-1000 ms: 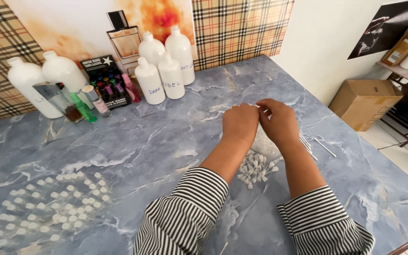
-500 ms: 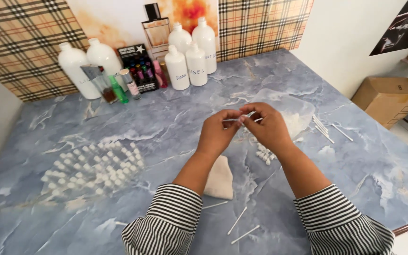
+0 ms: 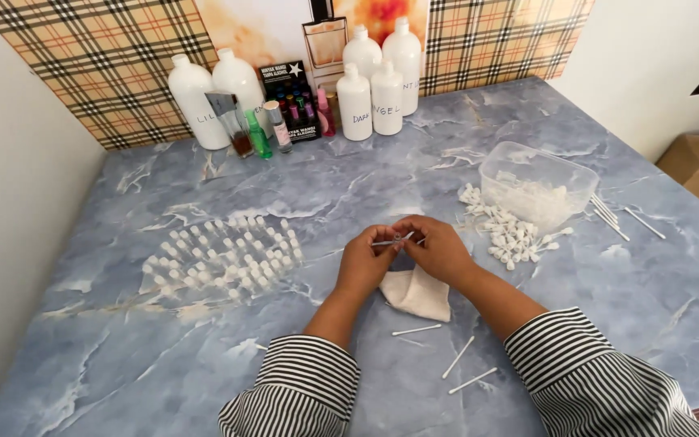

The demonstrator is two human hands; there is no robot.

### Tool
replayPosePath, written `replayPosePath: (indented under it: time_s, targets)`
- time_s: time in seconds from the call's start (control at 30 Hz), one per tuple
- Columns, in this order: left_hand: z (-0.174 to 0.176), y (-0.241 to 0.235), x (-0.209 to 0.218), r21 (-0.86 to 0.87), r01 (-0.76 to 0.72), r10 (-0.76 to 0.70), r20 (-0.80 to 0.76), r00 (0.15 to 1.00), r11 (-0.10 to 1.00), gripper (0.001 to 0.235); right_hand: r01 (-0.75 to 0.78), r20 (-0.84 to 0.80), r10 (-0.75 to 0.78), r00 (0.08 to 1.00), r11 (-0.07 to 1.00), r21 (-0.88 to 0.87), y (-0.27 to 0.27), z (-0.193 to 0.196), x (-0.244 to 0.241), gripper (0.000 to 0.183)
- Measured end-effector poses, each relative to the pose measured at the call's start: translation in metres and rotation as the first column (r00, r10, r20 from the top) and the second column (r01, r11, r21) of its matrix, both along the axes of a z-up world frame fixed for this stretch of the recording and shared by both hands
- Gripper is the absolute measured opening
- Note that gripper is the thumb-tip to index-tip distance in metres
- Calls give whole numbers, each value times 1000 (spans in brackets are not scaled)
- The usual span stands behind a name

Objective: The person assembles cotton swabs by inserting cotton tips into plastic sticks. They use a white cloth to hold the cotton while pushing the stick into place, then place the finished swabs onto a plastic sheet on the table.

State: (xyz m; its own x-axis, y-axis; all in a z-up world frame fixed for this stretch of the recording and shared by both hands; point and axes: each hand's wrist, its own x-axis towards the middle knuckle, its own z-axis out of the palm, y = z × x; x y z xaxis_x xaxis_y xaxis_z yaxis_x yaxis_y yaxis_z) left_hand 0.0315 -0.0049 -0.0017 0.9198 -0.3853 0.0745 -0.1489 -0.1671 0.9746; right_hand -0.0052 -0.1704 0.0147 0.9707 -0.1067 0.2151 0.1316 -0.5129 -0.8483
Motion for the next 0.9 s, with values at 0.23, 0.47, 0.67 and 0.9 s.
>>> replayPosePath:
  time_s: [0.23, 0.47, 0.67, 0.9]
  targets:
    - [0, -1, -4, 35, 6, -7, 43, 999, 999, 29, 54, 54, -58, 997, 996, 68, -5, -30, 2, 31]
    - [12, 1, -12, 36, 13, -15, 50, 999, 999, 38, 60, 66, -63, 996, 997, 42, -1, -20, -5, 30]
    - [2, -1, -11, -26, -18, 21, 81, 996, 999, 39, 105, 102, -111, 989, 992, 64, -2, -25, -9, 25]
    - [1, -1, -13, -145, -76, 83, 45, 995, 987, 41, 157, 98, -167, 981, 983, 98, -4, -25, -10, 20]
